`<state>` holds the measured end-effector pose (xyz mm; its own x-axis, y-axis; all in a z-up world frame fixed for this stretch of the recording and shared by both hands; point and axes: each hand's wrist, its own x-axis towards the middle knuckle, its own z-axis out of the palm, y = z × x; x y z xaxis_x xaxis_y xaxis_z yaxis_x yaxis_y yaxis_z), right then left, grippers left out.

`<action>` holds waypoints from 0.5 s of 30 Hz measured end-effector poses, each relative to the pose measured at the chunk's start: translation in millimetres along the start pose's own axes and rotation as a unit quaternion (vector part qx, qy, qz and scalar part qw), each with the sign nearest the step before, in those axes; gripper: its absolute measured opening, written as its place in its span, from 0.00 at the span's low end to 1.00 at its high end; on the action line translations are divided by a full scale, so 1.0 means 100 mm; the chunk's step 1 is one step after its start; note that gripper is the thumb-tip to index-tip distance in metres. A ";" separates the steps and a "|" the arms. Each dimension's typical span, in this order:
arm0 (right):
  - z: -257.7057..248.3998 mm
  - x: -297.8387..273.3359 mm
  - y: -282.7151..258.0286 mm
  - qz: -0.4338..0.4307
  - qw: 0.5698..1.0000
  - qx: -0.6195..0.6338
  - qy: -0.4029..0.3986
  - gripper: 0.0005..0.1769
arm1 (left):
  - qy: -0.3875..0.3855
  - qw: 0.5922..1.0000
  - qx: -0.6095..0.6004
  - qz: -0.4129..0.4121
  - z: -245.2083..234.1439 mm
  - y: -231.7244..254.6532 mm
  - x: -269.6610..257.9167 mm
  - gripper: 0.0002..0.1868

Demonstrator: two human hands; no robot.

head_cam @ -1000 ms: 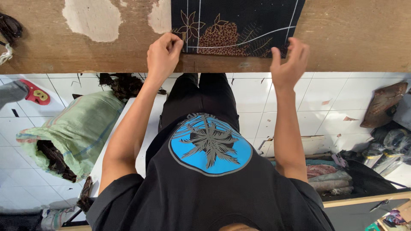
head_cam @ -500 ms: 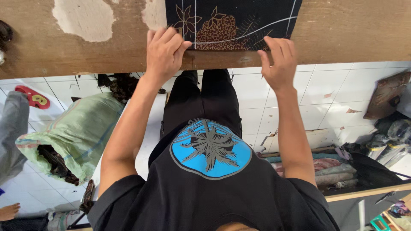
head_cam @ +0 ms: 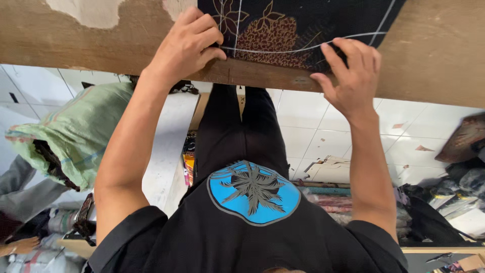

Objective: The person folds a patterned fabric piece on a wooden table, aligning edges and smoothing the surface repeatedly. The person uses both hands to fold and press the fabric, occasionally adjusting its position on the table.

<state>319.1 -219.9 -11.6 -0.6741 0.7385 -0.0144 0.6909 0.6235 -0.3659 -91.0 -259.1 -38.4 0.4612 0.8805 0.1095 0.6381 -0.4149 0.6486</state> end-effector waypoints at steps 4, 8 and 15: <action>-0.01 -0.04 -0.01 -0.019 1.000 -0.016 -0.002 0.30 | 0.001 0.999 0.036 0.034 0.08 -0.02 -0.06 0.10; -0.09 0.10 -0.07 -0.019 1.000 -0.008 0.016 0.33 | 0.006 0.998 0.038 0.044 0.00 -0.05 0.06 0.09; 0.10 0.01 0.03 0.016 0.999 0.007 0.036 0.15 | 0.002 0.997 0.076 -0.028 0.06 0.03 -0.01 0.08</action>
<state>317.3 -220.0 -22.2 -0.6311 0.7747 0.0402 0.7074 0.5960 -0.3801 -86.0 -262.1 -41.2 0.4204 0.9038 0.0804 0.7489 -0.3956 0.5316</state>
